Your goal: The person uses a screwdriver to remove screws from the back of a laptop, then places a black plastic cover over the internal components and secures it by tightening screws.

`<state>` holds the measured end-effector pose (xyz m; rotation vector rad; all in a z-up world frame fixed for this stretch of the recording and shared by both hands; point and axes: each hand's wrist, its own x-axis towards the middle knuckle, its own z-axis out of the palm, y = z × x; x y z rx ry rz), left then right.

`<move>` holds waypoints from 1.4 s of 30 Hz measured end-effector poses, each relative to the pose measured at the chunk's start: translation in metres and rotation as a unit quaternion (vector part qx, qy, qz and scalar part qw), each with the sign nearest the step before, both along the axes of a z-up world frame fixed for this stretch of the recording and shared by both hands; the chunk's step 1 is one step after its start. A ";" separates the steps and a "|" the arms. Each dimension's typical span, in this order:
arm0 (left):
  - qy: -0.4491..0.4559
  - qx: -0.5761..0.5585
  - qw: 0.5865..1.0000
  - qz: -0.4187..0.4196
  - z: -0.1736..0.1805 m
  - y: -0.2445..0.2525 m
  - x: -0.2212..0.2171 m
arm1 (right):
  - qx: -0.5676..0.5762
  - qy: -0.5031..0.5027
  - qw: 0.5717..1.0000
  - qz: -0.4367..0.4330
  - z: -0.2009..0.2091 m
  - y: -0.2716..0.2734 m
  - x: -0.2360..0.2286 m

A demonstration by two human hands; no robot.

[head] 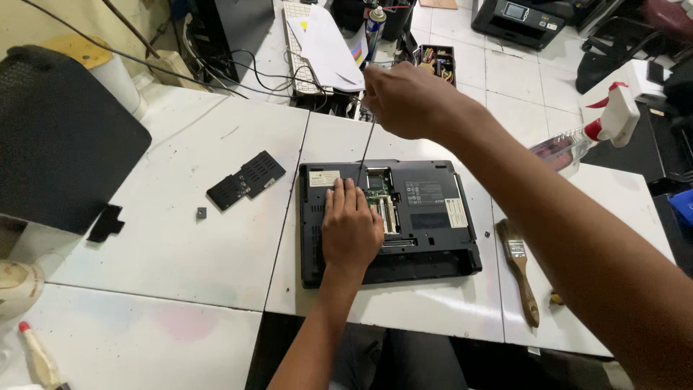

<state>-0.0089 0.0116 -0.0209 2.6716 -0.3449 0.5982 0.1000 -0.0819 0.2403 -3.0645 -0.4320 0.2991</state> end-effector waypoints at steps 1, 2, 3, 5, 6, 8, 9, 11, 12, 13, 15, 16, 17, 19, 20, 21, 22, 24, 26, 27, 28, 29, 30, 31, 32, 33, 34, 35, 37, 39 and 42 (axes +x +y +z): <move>-0.001 0.001 1.000 -0.002 -0.002 0.000 -0.001 | 0.063 0.093 0.994 -0.017 0.009 0.003 -0.005; 0.004 0.000 1.000 -0.001 -0.001 0.000 -0.002 | 0.062 0.097 0.993 -0.016 0.009 0.002 -0.006; -0.003 0.006 1.000 0.002 0.001 0.000 -0.003 | 0.049 0.105 0.993 0.003 0.011 0.001 -0.006; -0.006 0.013 1.000 0.005 0.004 0.001 -0.004 | 0.037 0.116 0.992 0.023 0.010 -0.002 -0.004; -0.002 0.004 1.000 0.003 0.005 0.000 -0.004 | 0.031 0.089 0.995 0.029 0.007 -0.004 -0.002; 0.002 -0.006 1.000 0.003 0.006 -0.001 -0.005 | 0.025 0.061 0.997 0.037 0.000 -0.008 0.001; -0.001 0.000 1.000 0.004 0.007 0.000 -0.004 | -0.017 -0.003 0.999 0.046 -0.004 -0.010 0.002; -0.003 0.007 1.000 0.005 0.008 0.001 -0.005 | -0.059 -0.066 0.995 0.056 -0.012 -0.017 0.006; -0.003 0.005 1.000 0.003 0.009 0.002 -0.006 | -0.079 -0.074 0.994 0.025 -0.016 -0.022 0.010; -0.003 0.001 1.000 0.001 0.011 0.002 -0.006 | -0.102 -0.083 0.991 -0.005 -0.018 -0.027 0.014; -0.007 0.012 1.000 0.005 0.011 0.001 -0.004 | -0.040 -0.018 0.999 -0.005 -0.001 -0.025 0.002; -0.010 0.024 1.000 0.009 0.011 0.001 -0.005 | 0.024 0.047 0.999 -0.004 0.007 -0.024 -0.005; -0.009 0.023 1.000 0.008 0.011 0.000 -0.004 | 0.023 0.048 0.999 -0.005 0.008 -0.025 -0.005; 0.004 0.007 1.000 0.001 0.011 0.001 -0.005 | 0.036 0.081 0.996 0.018 0.009 -0.026 -0.005; 0.007 0.008 1.000 0.004 0.010 0.002 -0.008 | 0.036 0.085 0.996 0.021 0.008 -0.023 -0.006; 0.000 0.013 1.000 0.006 0.011 0.002 -0.007 | 0.038 0.082 0.995 0.038 0.009 -0.022 -0.005; -0.008 0.017 1.000 0.008 0.011 0.001 -0.005 | 0.040 0.079 0.995 0.055 0.011 -0.022 -0.004; -0.003 0.009 1.000 0.004 0.008 0.001 -0.005 | 0.042 0.057 0.995 0.067 0.004 -0.020 -0.002; 0.002 0.002 1.000 0.000 0.007 0.000 -0.003 | 0.045 0.037 0.995 0.080 -0.004 -0.020 0.001; 0.003 0.007 1.000 0.001 0.006 0.001 -0.004 | 0.041 -0.006 0.993 0.110 -0.009 -0.020 0.002; 0.005 0.013 1.000 0.002 0.006 0.001 -0.004 | 0.037 -0.049 0.988 0.141 -0.014 -0.021 0.003; 0.005 0.014 1.000 0.000 0.009 0.002 -0.006 | 0.038 -0.049 0.988 0.139 -0.022 -0.026 0.007; 0.006 0.015 1.000 -0.006 0.013 0.003 -0.008 | 0.017 -0.116 0.980 0.162 -0.030 -0.030 0.011; 0.005 0.016 1.000 -0.012 0.018 0.004 -0.008 | -0.005 -0.184 0.966 0.183 -0.037 -0.035 0.016; 0.004 0.017 1.000 -0.014 0.026 0.005 -0.010 | -0.005 -0.186 0.966 0.181 -0.030 -0.033 0.012; 0.002 0.027 0.999 -0.043 0.035 0.006 -0.013 | -0.019 -0.116 0.984 0.131 -0.022 -0.031 0.008; 0.000 0.038 0.997 -0.073 0.044 0.008 -0.016 | -0.034 -0.046 0.995 0.080 -0.014 -0.028 0.004; -0.001 0.038 0.997 -0.072 0.045 0.010 -0.018 | -0.034 -0.047 0.995 0.081 -0.009 -0.025 0.001; 0.022 0.039 0.986 -0.162 0.048 0.012 -0.019 | 0.024 0.065 0.996 0.057 0.001 -0.020 -0.006; 0.022 0.048 0.982 -0.182 0.048 0.013 -0.019 | 0.025 0.078 0.995 0.063 0.007 -0.012 -0.012; 0.044 0.058 0.975 -0.209 0.043 0.013 -0.019 | 0.034 0.068 0.993 0.085 0.001 -0.006 -0.015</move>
